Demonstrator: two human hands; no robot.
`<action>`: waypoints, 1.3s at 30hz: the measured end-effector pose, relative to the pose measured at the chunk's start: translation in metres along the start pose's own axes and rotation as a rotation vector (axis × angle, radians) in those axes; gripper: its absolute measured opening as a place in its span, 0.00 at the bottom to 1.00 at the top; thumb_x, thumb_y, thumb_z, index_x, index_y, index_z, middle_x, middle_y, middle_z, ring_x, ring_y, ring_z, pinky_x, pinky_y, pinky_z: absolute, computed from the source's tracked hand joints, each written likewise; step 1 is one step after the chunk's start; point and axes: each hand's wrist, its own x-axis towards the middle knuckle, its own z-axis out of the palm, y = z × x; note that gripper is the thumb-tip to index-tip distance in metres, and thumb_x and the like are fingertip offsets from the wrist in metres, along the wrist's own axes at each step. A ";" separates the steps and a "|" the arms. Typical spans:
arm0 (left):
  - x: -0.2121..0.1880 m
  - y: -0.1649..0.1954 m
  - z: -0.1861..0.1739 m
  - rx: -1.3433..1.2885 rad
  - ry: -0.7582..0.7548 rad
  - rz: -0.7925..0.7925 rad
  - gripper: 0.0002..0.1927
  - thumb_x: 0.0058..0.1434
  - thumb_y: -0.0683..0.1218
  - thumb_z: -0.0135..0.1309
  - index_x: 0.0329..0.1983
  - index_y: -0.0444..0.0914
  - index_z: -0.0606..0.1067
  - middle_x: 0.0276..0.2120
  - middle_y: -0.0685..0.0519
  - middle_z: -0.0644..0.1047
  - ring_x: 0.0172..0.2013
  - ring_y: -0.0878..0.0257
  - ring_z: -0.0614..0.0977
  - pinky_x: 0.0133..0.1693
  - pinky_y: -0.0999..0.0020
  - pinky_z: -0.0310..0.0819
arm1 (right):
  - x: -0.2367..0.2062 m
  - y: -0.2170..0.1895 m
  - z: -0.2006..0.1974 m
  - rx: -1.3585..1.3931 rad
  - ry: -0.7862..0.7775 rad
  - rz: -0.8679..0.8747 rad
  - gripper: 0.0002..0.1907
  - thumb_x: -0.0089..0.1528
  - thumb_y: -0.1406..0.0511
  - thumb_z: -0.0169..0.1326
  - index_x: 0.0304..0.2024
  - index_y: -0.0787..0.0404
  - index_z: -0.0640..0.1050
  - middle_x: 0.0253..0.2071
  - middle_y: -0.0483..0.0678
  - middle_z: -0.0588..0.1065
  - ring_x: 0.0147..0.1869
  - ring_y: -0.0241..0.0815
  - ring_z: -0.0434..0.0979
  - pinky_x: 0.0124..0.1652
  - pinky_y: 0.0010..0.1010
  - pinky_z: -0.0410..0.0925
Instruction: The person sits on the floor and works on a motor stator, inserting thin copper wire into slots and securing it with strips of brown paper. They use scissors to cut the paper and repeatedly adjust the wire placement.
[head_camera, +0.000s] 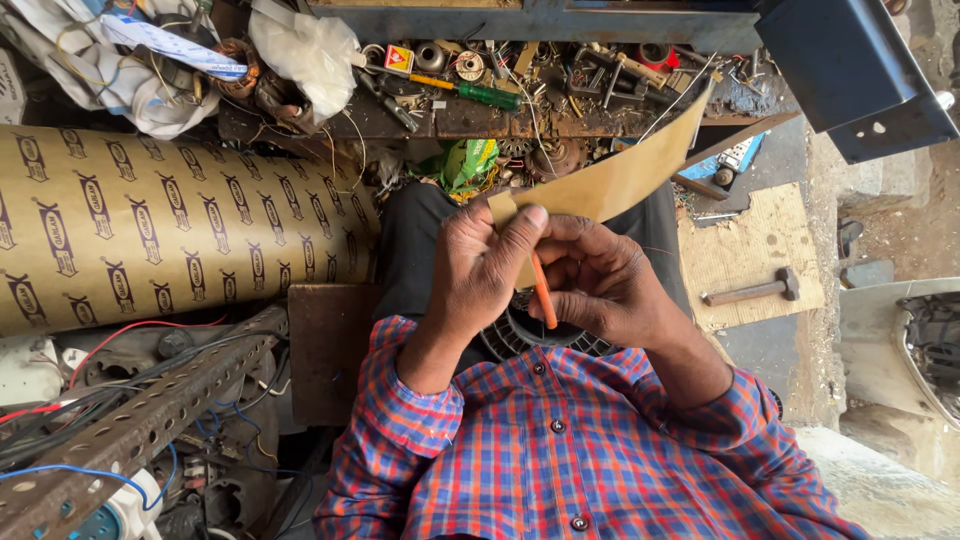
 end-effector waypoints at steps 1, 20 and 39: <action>0.003 -0.001 -0.003 -0.027 0.003 -0.008 0.13 0.75 0.44 0.52 0.56 0.30 0.76 0.44 0.50 0.82 0.44 0.67 0.84 0.46 0.70 0.82 | -0.001 -0.003 0.001 -0.036 0.006 0.023 0.34 0.64 0.75 0.61 0.71 0.66 0.65 0.55 0.57 0.78 0.55 0.40 0.81 0.53 0.32 0.77; 0.039 0.010 -0.014 0.233 0.460 0.323 0.11 0.70 0.50 0.60 0.39 0.37 0.81 0.23 0.61 0.75 0.20 0.76 0.75 0.18 0.77 0.72 | -0.002 -0.009 -0.010 0.032 0.001 0.177 0.38 0.53 0.74 0.68 0.65 0.68 0.69 0.53 0.55 0.78 0.54 0.40 0.82 0.53 0.34 0.78; 0.045 0.006 0.005 0.310 0.438 0.500 0.05 0.71 0.43 0.62 0.42 0.36 0.80 0.25 0.61 0.76 0.21 0.78 0.73 0.23 0.80 0.64 | 0.008 -0.008 -0.012 0.081 0.038 0.008 0.39 0.56 0.77 0.67 0.69 0.68 0.68 0.55 0.57 0.77 0.52 0.45 0.84 0.56 0.37 0.77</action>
